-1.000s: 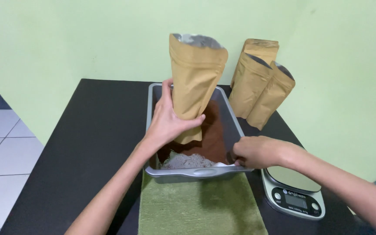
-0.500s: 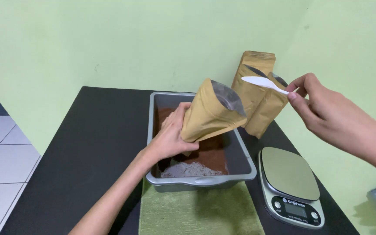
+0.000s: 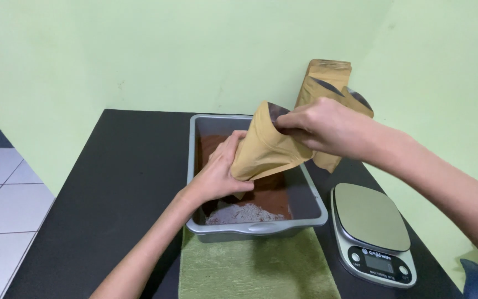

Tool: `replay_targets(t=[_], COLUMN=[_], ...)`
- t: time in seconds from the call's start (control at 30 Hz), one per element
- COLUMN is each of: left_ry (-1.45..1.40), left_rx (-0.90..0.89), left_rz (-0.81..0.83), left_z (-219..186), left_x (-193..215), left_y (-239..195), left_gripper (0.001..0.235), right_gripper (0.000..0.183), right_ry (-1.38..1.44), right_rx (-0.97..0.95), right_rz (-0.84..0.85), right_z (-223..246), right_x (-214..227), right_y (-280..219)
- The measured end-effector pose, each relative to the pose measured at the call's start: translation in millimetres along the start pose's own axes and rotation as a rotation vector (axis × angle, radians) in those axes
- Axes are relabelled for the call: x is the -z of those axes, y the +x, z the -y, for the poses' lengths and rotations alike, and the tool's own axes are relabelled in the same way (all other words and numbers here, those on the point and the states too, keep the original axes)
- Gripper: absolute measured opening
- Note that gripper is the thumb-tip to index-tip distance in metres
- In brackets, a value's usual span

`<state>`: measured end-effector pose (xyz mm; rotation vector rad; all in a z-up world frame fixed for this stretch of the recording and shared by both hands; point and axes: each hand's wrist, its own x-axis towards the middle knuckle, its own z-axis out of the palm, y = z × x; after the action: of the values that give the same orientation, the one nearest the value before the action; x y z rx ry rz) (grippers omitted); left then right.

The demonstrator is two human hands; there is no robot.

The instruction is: Packaging coffee powder into paper bags using a spoon and weighing them on a digital scale.

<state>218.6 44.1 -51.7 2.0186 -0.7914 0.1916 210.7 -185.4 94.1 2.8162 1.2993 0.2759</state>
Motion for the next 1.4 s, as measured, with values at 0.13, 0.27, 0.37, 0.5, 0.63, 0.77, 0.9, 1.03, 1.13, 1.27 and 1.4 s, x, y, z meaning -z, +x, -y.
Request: replay_targets(t=[0.13, 0.27, 0.37, 0.5, 0.63, 0.77, 0.9, 1.03, 1.13, 1.27, 1.4], left_ry=[-0.025, 0.005, 0.003, 0.010, 0.038, 0.019, 0.040, 0.024, -0.001, -0.011, -0.009], left_rx=[-0.018, 0.015, 0.037, 0.076, 0.123, 0.130, 0.139, 0.137, 0.117, 0.106, 0.084], left_rz=[-0.002, 0.002, -0.007, -0.026, -0.017, -0.049, -0.070, -0.068, -0.086, -0.112, -0.148], left_z=[-1, 1, 1, -3, -5, 0, 3, 5, 8, 10, 13], left_x=[-1, -3, -1, 2, 2, -2, -3, -4, -4, -5, -6], left_y=[0, 1, 1, 1, 1, 2, 3, 3, 3, 4, 5], left_gripper=[0.094, 0.096, 0.095, 0.093, 0.094, 0.090, 0.087, 0.087, 0.091, 0.089, 0.087], right_gripper=[0.014, 0.010, 0.016, 0.024, 0.020, 0.020, 0.017, 0.021, 0.022, 0.020, 0.019], right_ry=[-0.005, 0.142, 0.268, 0.462, 0.626, 0.852, 0.998, 1.063, 1.105, 1.102, 1.078], right_rx=[0.026, -0.013, -0.148, -0.336, -0.478, -0.622, -0.734, -0.778, -0.750, -0.783, -0.766], right_rz=[0.052, 0.095, 0.082, -0.007, -0.066, -0.157, -0.210, -0.265, -0.321, -0.378, -0.400], right_z=[-18, -10, 0, 21, 16, -6, -23, -27, -35, -42, -45], right_x=[-19, -21, -7, 18, 21, 14, 7, 8, 7, 8, 10], right_y=[18, 20, 16, 5, -6, -17, -25, -31, -33, -36, -39])
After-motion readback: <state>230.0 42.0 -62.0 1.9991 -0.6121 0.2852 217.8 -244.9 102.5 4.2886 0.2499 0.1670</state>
